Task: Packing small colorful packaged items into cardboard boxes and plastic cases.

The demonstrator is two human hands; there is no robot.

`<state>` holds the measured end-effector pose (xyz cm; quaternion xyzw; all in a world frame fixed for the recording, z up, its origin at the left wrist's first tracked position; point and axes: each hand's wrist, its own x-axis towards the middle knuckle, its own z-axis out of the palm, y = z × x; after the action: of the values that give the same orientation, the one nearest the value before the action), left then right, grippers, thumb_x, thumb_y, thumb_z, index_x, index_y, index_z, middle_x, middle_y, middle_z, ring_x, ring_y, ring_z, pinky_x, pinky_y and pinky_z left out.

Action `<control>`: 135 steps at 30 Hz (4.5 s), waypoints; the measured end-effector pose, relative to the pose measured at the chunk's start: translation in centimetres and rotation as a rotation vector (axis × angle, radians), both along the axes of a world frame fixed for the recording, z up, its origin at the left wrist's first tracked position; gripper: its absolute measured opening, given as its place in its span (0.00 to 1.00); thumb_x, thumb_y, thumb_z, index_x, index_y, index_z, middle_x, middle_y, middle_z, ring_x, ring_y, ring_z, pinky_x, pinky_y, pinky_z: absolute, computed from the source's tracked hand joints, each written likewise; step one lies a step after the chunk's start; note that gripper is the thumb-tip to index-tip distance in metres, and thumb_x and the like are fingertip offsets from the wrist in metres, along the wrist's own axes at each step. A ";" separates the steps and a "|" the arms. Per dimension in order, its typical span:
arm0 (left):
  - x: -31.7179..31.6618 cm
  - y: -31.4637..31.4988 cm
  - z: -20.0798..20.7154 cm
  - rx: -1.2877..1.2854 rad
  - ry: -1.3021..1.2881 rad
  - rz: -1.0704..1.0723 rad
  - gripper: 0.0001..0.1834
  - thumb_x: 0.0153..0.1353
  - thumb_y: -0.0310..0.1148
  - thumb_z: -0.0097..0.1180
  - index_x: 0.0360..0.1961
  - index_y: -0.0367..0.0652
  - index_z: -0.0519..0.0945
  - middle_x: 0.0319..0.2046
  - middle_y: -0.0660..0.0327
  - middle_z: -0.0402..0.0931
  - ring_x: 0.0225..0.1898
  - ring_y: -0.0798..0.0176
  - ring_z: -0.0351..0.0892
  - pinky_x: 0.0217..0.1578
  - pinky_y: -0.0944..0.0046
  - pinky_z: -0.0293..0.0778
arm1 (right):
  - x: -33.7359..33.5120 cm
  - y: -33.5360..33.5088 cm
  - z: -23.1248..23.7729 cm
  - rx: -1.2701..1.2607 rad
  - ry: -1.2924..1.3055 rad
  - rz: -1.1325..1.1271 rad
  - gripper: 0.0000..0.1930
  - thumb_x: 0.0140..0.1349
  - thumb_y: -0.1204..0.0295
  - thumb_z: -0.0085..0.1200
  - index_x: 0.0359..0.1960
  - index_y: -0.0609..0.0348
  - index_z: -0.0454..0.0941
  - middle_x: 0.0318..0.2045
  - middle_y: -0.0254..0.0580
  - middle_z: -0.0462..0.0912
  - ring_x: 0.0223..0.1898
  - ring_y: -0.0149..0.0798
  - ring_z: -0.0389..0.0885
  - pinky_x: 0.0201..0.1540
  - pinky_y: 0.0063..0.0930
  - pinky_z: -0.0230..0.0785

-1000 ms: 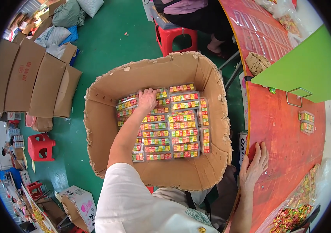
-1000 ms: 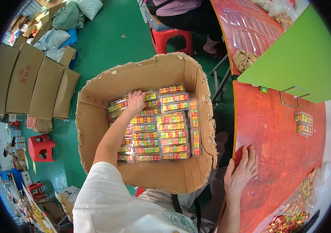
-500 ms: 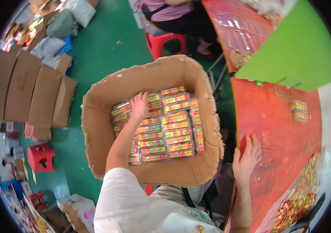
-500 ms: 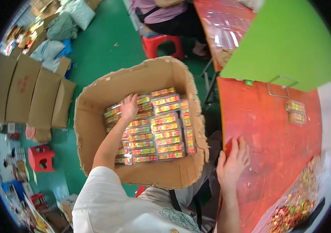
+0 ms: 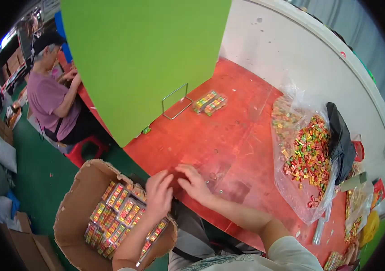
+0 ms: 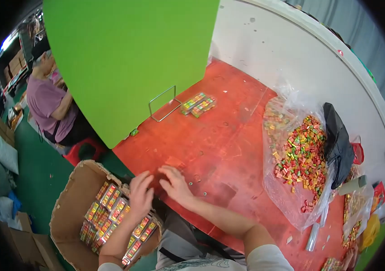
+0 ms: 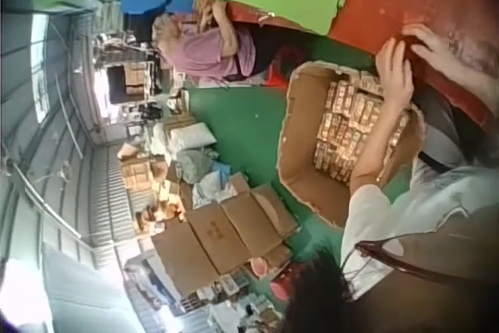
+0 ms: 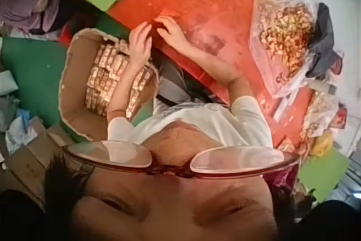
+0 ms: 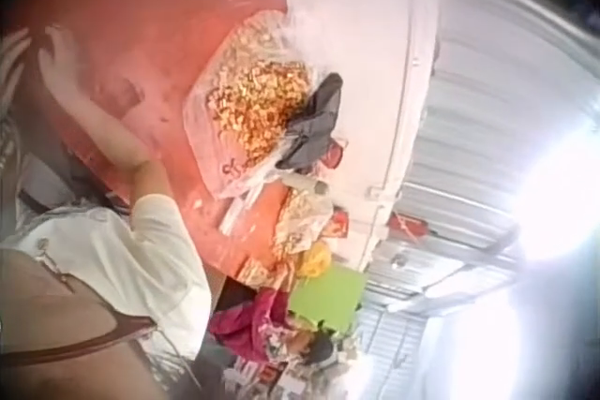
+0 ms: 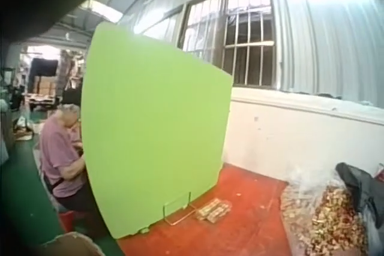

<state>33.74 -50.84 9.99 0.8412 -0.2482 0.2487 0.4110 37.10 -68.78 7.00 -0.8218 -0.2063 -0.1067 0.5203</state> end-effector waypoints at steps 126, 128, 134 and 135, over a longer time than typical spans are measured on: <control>-28.6 31.0 -25.6 0.384 1.296 0.511 0.18 0.51 0.23 0.47 0.46 0.34 0.77 0.47 0.40 0.77 0.52 0.43 0.76 0.54 0.48 0.71 | -9.6 -1.6 0.4 -0.766 -0.277 -0.159 0.18 0.64 0.70 0.51 0.56 0.58 0.75 0.58 0.51 0.74 0.59 0.52 0.71 0.61 0.45 0.61; -28.4 30.2 -25.6 0.447 1.268 0.559 0.18 0.52 0.24 0.48 0.46 0.34 0.77 0.46 0.40 0.77 0.52 0.43 0.76 0.54 0.49 0.71 | -9.7 -1.9 0.4 -0.777 -0.280 -0.166 0.19 0.64 0.70 0.51 0.56 0.58 0.74 0.58 0.50 0.74 0.59 0.52 0.70 0.61 0.45 0.61; -28.6 30.1 -24.6 0.382 1.342 0.585 0.20 0.53 0.26 0.49 0.49 0.40 0.79 0.48 0.43 0.77 0.53 0.44 0.76 0.55 0.52 0.72 | -9.8 -2.4 0.1 -0.763 -0.246 -0.169 0.19 0.64 0.68 0.51 0.57 0.55 0.74 0.60 0.46 0.72 0.60 0.49 0.69 0.62 0.46 0.56; -28.8 30.4 -24.4 0.346 1.348 0.606 0.19 0.53 0.26 0.50 0.48 0.41 0.80 0.48 0.44 0.78 0.53 0.45 0.77 0.54 0.52 0.72 | -9.8 -2.1 0.2 -0.762 -0.241 -0.170 0.19 0.64 0.68 0.51 0.57 0.55 0.74 0.60 0.46 0.72 0.60 0.49 0.69 0.62 0.46 0.55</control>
<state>4.98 -20.42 -14.45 0.8950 0.2633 -0.2597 0.2495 27.26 -70.90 7.17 -0.9515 -0.2220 -0.1606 0.1399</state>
